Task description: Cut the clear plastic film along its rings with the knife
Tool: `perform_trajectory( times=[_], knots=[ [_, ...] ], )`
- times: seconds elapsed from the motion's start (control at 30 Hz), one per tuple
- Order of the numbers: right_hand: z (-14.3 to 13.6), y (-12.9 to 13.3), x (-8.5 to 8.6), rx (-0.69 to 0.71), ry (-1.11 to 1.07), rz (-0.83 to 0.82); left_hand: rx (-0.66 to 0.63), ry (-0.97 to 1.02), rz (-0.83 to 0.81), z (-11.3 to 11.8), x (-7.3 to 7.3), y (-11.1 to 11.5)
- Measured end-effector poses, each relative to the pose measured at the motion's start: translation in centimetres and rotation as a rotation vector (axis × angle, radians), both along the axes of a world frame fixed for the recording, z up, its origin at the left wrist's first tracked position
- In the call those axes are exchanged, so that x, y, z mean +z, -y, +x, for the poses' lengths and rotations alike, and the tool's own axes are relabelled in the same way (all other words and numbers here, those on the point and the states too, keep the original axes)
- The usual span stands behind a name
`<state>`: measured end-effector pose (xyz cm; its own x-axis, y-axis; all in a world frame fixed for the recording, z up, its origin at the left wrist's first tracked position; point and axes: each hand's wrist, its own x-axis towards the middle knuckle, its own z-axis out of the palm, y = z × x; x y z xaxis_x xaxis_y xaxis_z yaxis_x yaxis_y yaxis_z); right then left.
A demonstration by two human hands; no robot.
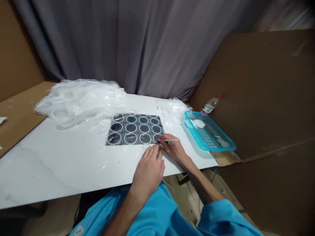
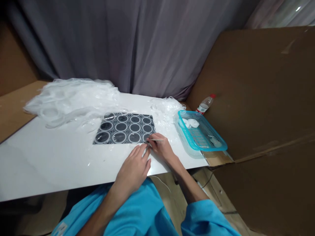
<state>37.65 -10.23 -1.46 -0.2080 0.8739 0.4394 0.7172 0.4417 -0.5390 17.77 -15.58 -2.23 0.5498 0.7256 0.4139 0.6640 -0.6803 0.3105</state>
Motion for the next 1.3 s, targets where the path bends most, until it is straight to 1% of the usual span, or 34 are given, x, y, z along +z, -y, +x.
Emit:
perform_trajectory(
  times=[0.13,0.2,0.4,0.5,0.57,0.7,0.83,0.93,1.0,1.07,1.13,1.2,1.3],
  knots=[
    [0.0,0.2,0.7,-0.022,-0.19,-0.135,0.002,0.0,0.012,-0.1,-0.3,0.2],
    [-0.3,0.3,0.9,-0.018,-0.234,-0.189,0.002,0.012,0.01,-0.1,-0.4,0.3],
    [-0.4,0.3,0.8,-0.027,-0.255,-0.198,-0.011,-0.005,-0.006,-0.2,-0.3,0.3],
    [-0.1,0.3,0.7,-0.021,-0.222,-0.179,-0.014,-0.009,-0.014,-0.2,-0.4,0.2],
    [0.0,0.3,0.6,0.006,-0.183,-0.155,-0.016,-0.007,-0.017,-0.2,-0.5,0.2],
    [-0.1,0.3,0.1,0.058,-0.045,-0.071,-0.02,0.0,-0.014,-0.2,-0.4,-0.1],
    [-0.1,0.4,-0.3,0.073,0.097,0.012,-0.026,0.057,-0.028,-0.1,0.2,-0.3],
    [0.0,0.5,-0.4,0.103,0.194,0.047,-0.026,0.088,-0.039,-0.1,0.6,-0.3],
    [0.1,0.3,-0.5,0.095,0.223,0.056,-0.024,0.084,-0.036,-0.1,0.7,-0.2],
    [0.2,-0.2,-0.5,0.047,0.232,0.058,-0.025,0.077,-0.027,-0.1,0.8,-0.1],
    [0.7,-1.1,-0.4,-0.04,0.251,0.057,-0.024,0.074,-0.016,-0.2,0.8,0.0],
    [1.6,-2.6,0.1,-0.158,0.294,0.052,-0.011,0.069,-0.01,-0.2,0.7,0.2],
    [3.9,-5.0,1.2,-0.35,0.376,0.034,0.003,0.06,-0.01,-0.3,0.6,0.2]
  ],
)
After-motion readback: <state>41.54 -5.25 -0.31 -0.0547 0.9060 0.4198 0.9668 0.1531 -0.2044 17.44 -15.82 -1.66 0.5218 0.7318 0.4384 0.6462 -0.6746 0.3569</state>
